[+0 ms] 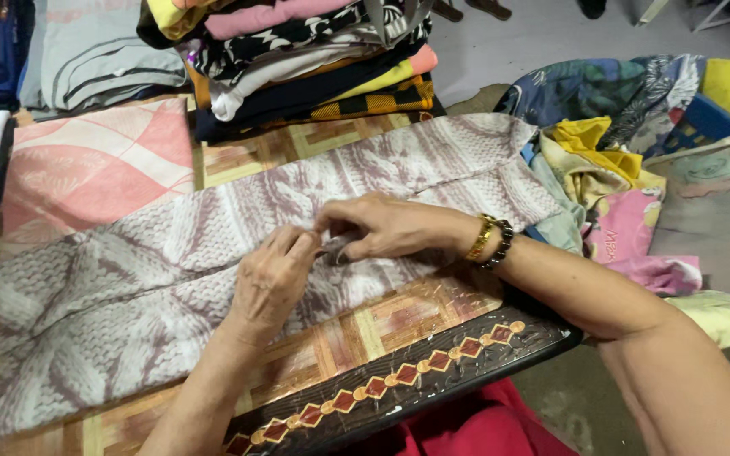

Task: The person folds a patterned garment by smoothing it flat on a table, folding the sides toward the center, and سپس folding it into a smaller rectangle.

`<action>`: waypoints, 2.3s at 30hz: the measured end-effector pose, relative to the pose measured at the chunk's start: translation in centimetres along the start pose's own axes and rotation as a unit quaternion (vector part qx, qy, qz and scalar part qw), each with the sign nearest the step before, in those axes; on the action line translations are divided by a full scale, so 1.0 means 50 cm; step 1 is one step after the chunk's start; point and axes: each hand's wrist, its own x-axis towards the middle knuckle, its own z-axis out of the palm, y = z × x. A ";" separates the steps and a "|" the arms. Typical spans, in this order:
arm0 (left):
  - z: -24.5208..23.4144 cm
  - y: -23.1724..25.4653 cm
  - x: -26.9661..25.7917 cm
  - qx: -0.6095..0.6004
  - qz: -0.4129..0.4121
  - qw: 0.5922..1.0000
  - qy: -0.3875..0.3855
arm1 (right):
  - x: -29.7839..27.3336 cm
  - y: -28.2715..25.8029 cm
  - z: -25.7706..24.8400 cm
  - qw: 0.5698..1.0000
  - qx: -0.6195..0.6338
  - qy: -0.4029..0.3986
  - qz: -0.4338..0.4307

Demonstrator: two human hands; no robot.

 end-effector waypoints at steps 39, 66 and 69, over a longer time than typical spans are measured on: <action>0.074 -0.066 -0.004 0.028 -0.170 0.985 0.011 | 0.003 0.035 0.051 0.918 -0.330 0.183 -0.122; -0.403 -0.311 -0.368 0.470 -0.100 0.862 0.158 | 0.044 0.089 0.088 0.933 -0.335 0.129 -0.036; -0.268 -0.256 -0.234 0.279 0.006 0.931 0.235 | 0.043 0.086 0.088 0.930 -0.338 0.137 -0.042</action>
